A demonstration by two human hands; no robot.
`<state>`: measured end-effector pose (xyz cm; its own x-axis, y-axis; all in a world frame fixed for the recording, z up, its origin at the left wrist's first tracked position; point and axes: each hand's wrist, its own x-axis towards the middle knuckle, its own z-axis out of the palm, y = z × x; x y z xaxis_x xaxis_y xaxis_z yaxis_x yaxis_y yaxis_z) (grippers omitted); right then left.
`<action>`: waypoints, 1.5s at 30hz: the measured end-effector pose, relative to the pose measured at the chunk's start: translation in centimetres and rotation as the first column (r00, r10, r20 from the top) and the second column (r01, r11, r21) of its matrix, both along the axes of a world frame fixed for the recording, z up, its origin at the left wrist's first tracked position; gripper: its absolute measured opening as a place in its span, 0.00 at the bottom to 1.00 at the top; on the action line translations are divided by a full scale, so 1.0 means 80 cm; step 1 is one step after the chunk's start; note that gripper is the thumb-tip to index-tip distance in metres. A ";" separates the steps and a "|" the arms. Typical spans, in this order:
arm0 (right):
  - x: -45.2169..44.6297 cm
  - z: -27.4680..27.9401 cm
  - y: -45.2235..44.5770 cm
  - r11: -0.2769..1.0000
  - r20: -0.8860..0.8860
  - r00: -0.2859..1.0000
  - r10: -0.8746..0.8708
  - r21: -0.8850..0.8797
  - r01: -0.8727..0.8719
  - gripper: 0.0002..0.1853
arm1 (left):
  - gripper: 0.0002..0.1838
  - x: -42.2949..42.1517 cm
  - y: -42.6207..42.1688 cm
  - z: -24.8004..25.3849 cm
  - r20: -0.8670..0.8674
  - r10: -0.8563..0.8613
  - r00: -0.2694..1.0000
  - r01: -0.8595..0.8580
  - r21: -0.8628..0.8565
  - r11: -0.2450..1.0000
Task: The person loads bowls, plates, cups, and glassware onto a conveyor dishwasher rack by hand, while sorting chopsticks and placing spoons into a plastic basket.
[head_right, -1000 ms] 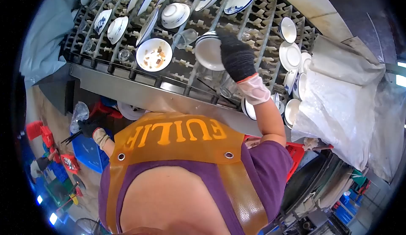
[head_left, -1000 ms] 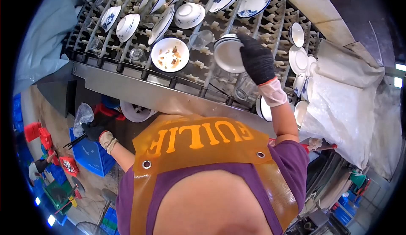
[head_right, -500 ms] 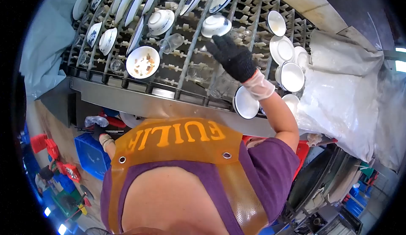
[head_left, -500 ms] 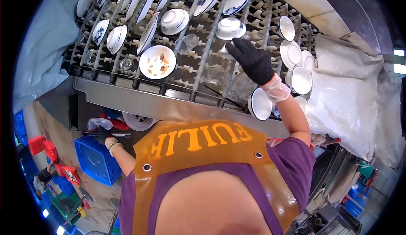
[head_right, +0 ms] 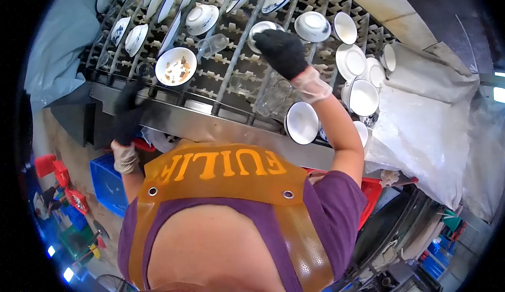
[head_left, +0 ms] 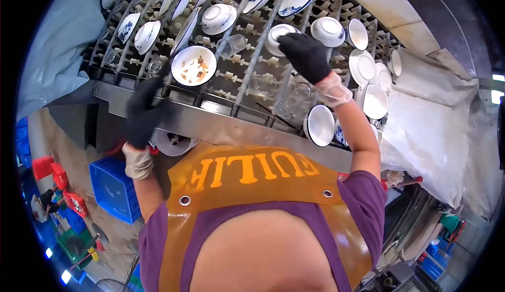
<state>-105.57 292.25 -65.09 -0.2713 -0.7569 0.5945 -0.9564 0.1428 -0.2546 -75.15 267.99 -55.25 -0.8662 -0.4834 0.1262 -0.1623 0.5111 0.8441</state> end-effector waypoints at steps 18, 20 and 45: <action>-0.060 0.039 -0.085 0.894 0.214 0.938 -0.272 0.416 0.165 0.19 | 0.16 -0.108 0.025 -0.012 0.385 -0.010 0.923 -0.155 0.396 0.905; -0.114 0.037 -0.076 0.876 0.205 0.876 -0.437 0.319 0.363 0.19 | 0.17 -0.133 0.018 -0.057 0.206 -0.007 0.979 -0.054 0.286 0.957; -0.297 -0.058 0.104 0.922 0.443 0.812 -0.381 0.247 0.298 0.32 | 0.10 -0.127 0.114 -0.014 0.237 0.028 0.971 -0.159 0.553 0.818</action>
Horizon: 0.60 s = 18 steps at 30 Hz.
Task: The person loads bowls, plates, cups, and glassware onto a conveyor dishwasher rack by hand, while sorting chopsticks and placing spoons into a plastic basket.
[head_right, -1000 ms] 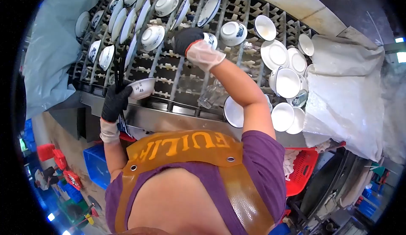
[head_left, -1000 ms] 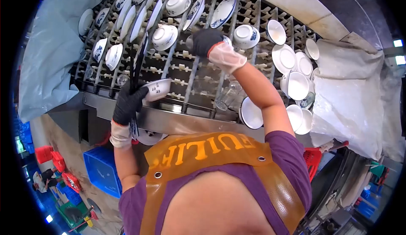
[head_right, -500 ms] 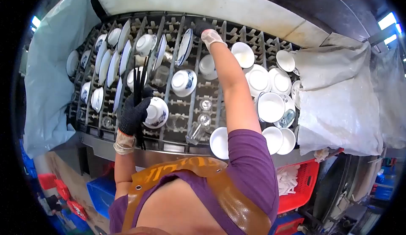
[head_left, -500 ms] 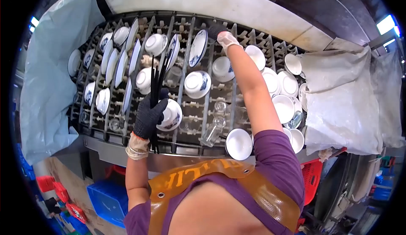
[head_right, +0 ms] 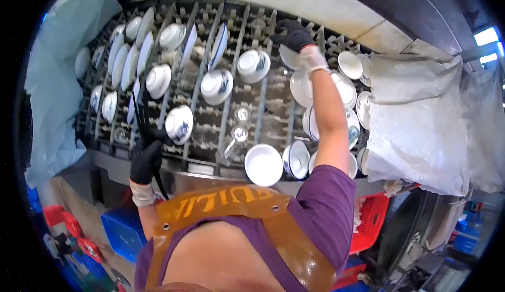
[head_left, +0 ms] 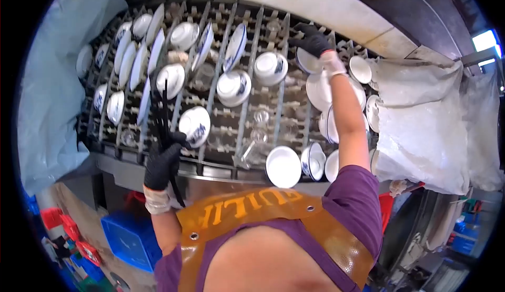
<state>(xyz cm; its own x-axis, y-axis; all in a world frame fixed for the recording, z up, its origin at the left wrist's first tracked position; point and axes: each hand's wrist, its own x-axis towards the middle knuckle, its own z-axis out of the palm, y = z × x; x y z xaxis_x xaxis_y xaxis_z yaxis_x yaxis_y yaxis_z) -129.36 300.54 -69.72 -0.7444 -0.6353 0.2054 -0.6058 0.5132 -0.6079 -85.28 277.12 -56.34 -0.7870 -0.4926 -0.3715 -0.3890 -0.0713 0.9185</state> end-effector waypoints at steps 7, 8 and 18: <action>-0.004 -0.020 0.047 0.926 -0.334 0.942 -0.030 0.345 0.151 0.19 | 0.19 -0.073 0.012 -0.030 0.167 -0.406 0.898 0.438 -0.280 0.854; 0.024 -0.006 0.046 0.942 -0.428 0.885 -0.182 0.181 0.281 0.16 | 0.20 -0.080 0.010 -0.046 0.235 -0.471 0.850 0.526 -0.363 0.769; 0.296 0.027 0.012 0.682 -0.080 0.678 0.730 0.137 -0.718 0.29 | 0.33 -0.098 0.029 -0.121 0.602 -0.527 0.600 0.800 -0.468 0.375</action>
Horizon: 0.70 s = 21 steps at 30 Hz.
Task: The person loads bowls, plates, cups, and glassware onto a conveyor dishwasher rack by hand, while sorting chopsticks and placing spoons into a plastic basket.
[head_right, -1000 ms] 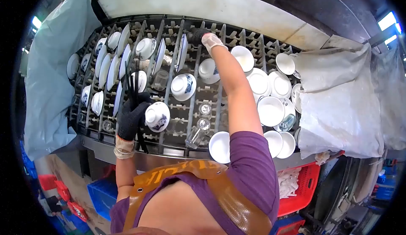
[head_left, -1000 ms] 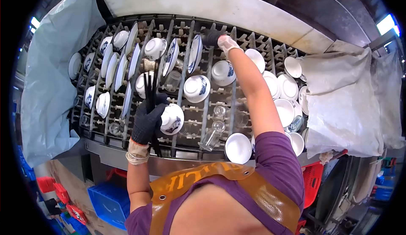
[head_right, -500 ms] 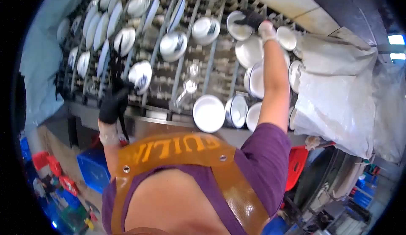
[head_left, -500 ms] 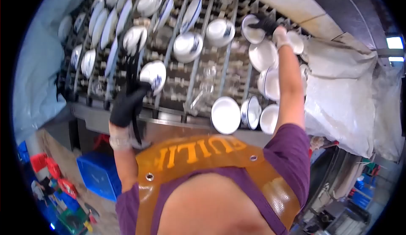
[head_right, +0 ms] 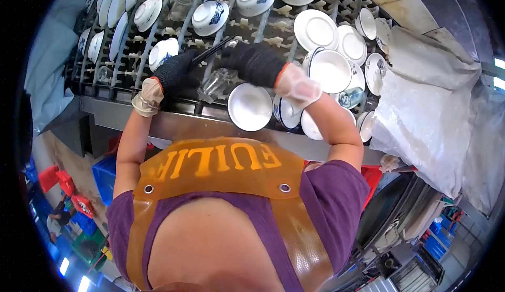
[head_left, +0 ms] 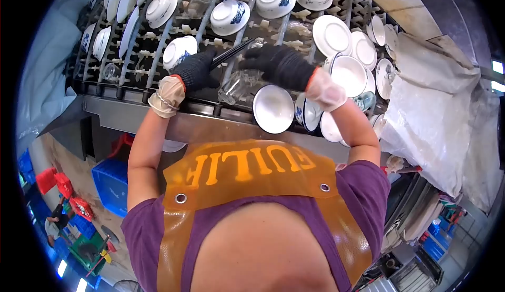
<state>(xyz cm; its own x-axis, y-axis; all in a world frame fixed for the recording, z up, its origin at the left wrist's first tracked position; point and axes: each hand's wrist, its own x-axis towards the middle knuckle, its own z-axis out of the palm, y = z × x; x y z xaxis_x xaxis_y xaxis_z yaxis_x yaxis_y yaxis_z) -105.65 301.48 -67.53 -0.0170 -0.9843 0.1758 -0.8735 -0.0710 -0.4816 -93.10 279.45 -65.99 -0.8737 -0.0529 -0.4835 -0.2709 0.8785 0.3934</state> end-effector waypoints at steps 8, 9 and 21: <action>0.018 -0.023 0.013 0.982 0.120 0.975 -0.185 0.060 0.178 0.26 | 0.41 0.016 0.023 0.027 -0.015 0.041 0.999 -0.044 -0.205 0.978; 0.011 -0.020 0.024 0.967 0.183 0.954 -0.238 -0.050 0.250 0.26 | 0.41 0.017 0.018 0.025 -0.009 0.022 1.000 -0.024 -0.200 0.980; -0.031 0.018 0.077 0.830 0.204 0.815 -0.543 0.277 0.484 0.32 | 0.31 -0.005 0.014 0.042 0.074 -0.012 0.997 0.035 -0.312 0.949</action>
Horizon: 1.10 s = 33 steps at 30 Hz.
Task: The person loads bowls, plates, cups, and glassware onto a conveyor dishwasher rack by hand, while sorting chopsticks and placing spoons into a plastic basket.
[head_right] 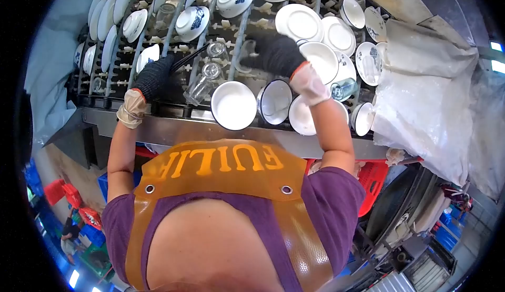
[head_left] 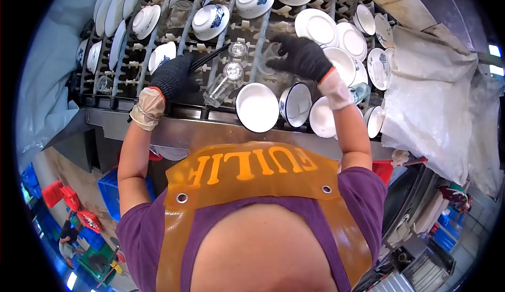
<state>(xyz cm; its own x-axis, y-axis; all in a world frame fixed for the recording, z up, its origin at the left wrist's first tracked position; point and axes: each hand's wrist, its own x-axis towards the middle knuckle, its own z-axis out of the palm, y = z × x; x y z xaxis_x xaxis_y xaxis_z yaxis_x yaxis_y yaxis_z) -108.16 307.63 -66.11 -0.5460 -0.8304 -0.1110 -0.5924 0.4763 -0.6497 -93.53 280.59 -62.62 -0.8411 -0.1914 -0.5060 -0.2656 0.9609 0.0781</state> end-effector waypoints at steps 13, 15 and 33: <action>-0.215 -0.123 0.070 0.972 -0.106 0.980 -0.169 0.144 0.184 0.45 | 0.26 0.029 0.023 0.058 -0.194 0.284 0.939 -0.288 0.005 0.958; -0.207 -0.082 0.073 0.993 -0.030 0.998 -0.049 0.101 0.052 0.40 | 0.27 0.028 0.021 0.032 -0.209 0.270 0.940 -0.281 -0.026 0.959; -0.102 -0.023 0.124 0.978 -0.110 0.994 0.026 -0.201 -0.048 0.17 | 0.22 0.068 0.056 -0.010 -0.236 0.664 0.709 -0.386 0.658 0.646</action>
